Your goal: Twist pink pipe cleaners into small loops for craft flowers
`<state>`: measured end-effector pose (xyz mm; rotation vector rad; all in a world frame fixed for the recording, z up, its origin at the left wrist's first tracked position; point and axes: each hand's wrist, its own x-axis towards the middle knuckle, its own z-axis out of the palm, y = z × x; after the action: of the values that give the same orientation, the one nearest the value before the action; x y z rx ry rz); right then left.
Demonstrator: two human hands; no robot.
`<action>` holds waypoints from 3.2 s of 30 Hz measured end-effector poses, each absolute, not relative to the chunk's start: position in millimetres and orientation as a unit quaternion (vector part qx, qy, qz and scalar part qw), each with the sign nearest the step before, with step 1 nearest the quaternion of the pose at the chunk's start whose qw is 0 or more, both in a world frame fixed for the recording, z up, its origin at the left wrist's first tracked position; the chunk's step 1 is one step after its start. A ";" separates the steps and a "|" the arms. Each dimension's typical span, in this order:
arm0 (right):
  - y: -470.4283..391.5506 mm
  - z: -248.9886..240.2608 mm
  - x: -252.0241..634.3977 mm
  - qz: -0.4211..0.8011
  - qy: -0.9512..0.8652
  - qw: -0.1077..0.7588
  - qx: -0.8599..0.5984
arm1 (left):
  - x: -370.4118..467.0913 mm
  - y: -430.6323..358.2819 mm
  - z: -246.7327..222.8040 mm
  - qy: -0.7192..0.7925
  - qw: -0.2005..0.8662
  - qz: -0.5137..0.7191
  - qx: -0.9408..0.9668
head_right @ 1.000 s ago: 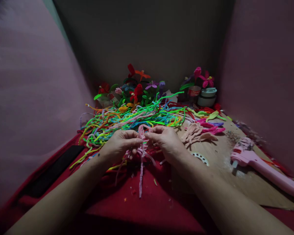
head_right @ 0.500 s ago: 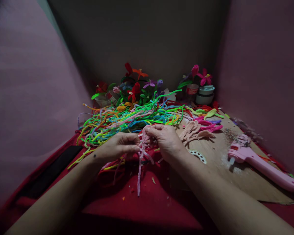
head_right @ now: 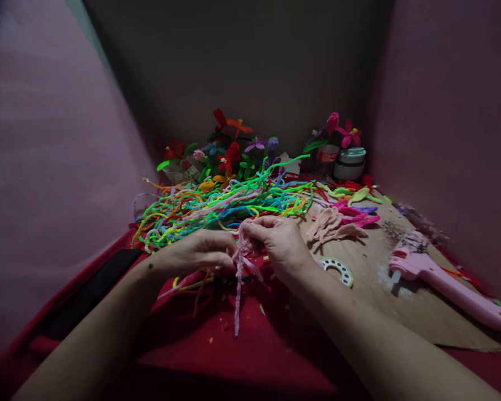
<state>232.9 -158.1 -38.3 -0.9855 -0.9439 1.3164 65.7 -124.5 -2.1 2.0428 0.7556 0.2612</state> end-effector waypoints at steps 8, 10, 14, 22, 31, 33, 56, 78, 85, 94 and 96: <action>-163.4 -43.4 226.3 0.535 -0.471 0.544 -0.444 | 73.0 -126.4 -12.1 0.385 0.531 0.291 0.697; -164.2 -42.7 225.7 0.541 -0.463 0.547 -0.440 | 74.2 -127.0 -15.2 0.383 0.545 0.301 0.683; -166.3 -40.0 224.4 0.547 -0.506 0.521 -0.416 | 76.4 -127.5 -16.9 0.384 0.541 0.334 0.670; -168.0 -42.8 224.9 0.556 -0.536 0.471 -0.426 | 73.7 -127.3 -12.6 0.345 0.549 0.301 0.700; -166.9 -43.3 225.0 0.565 -0.559 0.441 -0.416 | 77.7 -132.5 -16.7 0.391 0.425 0.370 0.728; -167.0 -43.9 224.5 0.568 -0.559 0.432 -0.423 | 78.1 -132.8 -17.8 0.383 0.384 0.380 0.749; -172.0 -52.4 216.2 0.146 -0.728 0.346 -0.574 | 78.2 -131.2 -16.4 0.462 0.335 0.229 0.789; -167.9 -46.7 223.8 0.563 -0.553 0.443 -0.425 | 77.9 -127.6 -15.6 0.435 0.535 0.282 0.667; -168.9 -43.3 223.4 0.560 -0.568 0.433 -0.420 | 78.5 -127.1 -13.2 0.416 0.515 0.271 0.699; -165.5 -51.7 223.0 0.485 -0.636 0.426 -0.423 | 75.6 -122.7 -24.3 0.398 0.560 0.305 0.659; -165.7 -48.8 224.1 0.491 -0.638 0.410 -0.428 | 76.8 -123.1 -24.7 0.395 0.562 0.312 0.656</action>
<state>224.1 -165.7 -48.8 -1.0786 -1.6077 1.2373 76.8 -123.1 -24.7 1.5454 0.9313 0.7352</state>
